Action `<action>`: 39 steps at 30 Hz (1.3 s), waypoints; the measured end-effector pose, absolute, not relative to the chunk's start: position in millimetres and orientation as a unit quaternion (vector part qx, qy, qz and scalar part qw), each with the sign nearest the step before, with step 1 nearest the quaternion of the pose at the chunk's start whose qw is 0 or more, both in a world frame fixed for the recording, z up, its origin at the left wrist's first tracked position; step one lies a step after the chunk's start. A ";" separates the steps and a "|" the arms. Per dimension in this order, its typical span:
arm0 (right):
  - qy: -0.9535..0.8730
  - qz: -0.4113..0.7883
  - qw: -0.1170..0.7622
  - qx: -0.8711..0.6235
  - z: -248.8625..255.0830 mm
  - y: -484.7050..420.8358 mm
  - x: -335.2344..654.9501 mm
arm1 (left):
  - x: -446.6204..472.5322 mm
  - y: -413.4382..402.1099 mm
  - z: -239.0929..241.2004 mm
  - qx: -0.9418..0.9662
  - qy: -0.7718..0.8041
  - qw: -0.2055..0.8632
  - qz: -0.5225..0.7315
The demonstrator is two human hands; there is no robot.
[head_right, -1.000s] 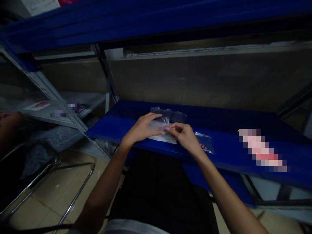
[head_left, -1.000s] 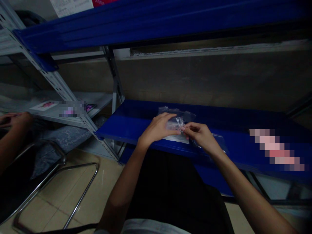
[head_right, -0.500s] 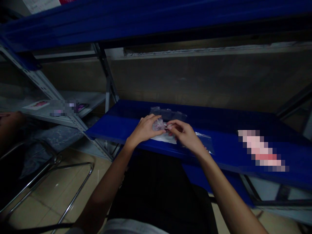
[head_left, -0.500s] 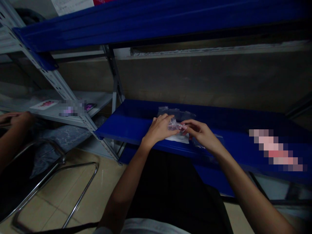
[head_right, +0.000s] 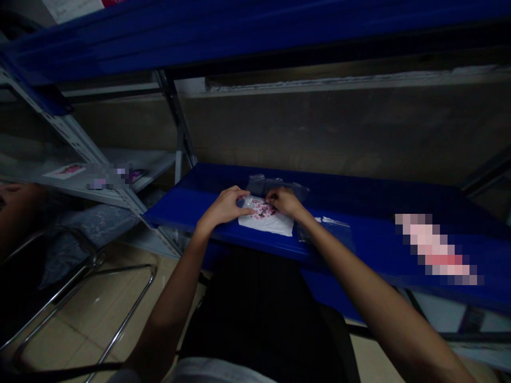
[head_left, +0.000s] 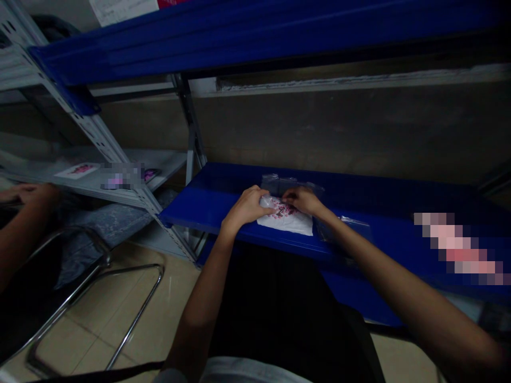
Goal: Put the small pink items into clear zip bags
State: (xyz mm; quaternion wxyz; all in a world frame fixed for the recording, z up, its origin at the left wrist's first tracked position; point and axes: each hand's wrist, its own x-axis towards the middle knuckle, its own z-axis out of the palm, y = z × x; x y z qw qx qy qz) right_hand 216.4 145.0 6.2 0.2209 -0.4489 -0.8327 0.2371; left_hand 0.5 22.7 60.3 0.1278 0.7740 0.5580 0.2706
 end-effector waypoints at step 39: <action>-0.766 0.319 0.401 -0.389 41.4 32.2 262.9 | 50.1 29.3 39.3 0.749 0.359 0.457 0.319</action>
